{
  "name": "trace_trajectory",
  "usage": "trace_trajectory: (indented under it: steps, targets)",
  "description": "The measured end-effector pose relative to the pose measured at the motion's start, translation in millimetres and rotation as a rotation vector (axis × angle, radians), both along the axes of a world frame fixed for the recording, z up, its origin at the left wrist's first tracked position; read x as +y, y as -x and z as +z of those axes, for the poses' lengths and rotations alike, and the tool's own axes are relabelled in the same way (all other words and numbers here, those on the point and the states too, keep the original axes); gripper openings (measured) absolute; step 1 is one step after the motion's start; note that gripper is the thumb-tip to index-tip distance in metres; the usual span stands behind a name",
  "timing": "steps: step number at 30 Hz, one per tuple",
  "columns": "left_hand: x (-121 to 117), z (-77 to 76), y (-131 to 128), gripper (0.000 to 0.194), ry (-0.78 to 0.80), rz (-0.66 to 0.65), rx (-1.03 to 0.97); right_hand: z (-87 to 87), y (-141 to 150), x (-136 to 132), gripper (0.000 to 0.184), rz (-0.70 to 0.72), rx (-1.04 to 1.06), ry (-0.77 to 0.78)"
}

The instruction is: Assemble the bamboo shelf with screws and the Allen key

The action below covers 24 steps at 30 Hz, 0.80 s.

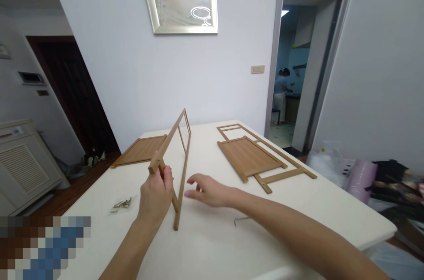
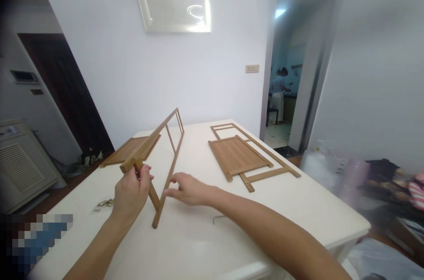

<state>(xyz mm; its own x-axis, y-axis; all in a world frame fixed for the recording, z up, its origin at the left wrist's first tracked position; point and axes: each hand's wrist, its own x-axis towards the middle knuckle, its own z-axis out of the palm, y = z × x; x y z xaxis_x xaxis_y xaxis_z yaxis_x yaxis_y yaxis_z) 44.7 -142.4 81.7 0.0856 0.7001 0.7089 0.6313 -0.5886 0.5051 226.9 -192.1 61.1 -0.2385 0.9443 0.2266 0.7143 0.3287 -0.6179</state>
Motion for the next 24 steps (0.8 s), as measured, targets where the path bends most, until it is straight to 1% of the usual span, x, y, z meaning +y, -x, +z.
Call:
trace_trajectory:
  steps: [2,3,5,6,7,8,10,12,14,18,20,22,24]
  targets:
    - [1,0.0,2,0.024,-0.004,-0.008,0.007,7.6,-41,-5,0.052,-0.203,-0.010,-0.056]
    - [0,0.3,3,0.023,-0.007,-0.014,0.007,10.0,-66,-7,0.051,-0.329,-0.065,-0.100]
    - [0,1.1,3,0.021,-0.006,-0.038,-0.021,11.1,-118,-14,0.049,-0.629,-0.273,-0.178]
    - [0,1.5,2,0.021,-0.001,-0.055,-0.048,9.9,-142,-18,0.048,-0.797,-0.380,-0.169]
    - [-1,1.8,2,0.020,0.006,-0.073,-0.081,7.7,-165,-23,0.046,-0.966,-0.472,-0.117]
    - [-1,2.0,1,0.019,0.015,-0.091,-0.114,4.8,-184,-28,0.045,-1.064,-0.493,-0.078]
    - [-1,1.7,0,0.019,0.032,-0.120,-0.163,-2.2,-212,-39,0.047,-1.183,-0.504,-0.019]
    - [-2,0.8,0,0.020,0.051,-0.151,-0.196,-9.1,-227,-45,0.051,-1.248,-0.509,0.019]
    - [-3,-0.6,-1,0.024,0.071,-0.199,-0.273,-14.4,-232,-47,0.055,-1.283,-0.508,0.054]
    - [-5,-3.8,-4,0.051,0.083,-0.322,-0.459,-20.7,-236,-43,0.054,-1.301,-0.494,0.142]
    - [-4,-5.0,-5,0.056,0.067,-0.341,-0.471,-22.7,-240,-42,0.053,-1.325,-0.485,0.177]
    - [-4,-5.9,-5,0.054,0.046,-0.338,-0.441,-24.3,-246,-43,0.051,-1.337,-0.470,0.213]
    - [-3,-6.9,-4,0.051,0.018,-0.332,-0.408,-25.8,-253,-43,0.047,-1.321,-0.453,0.251]
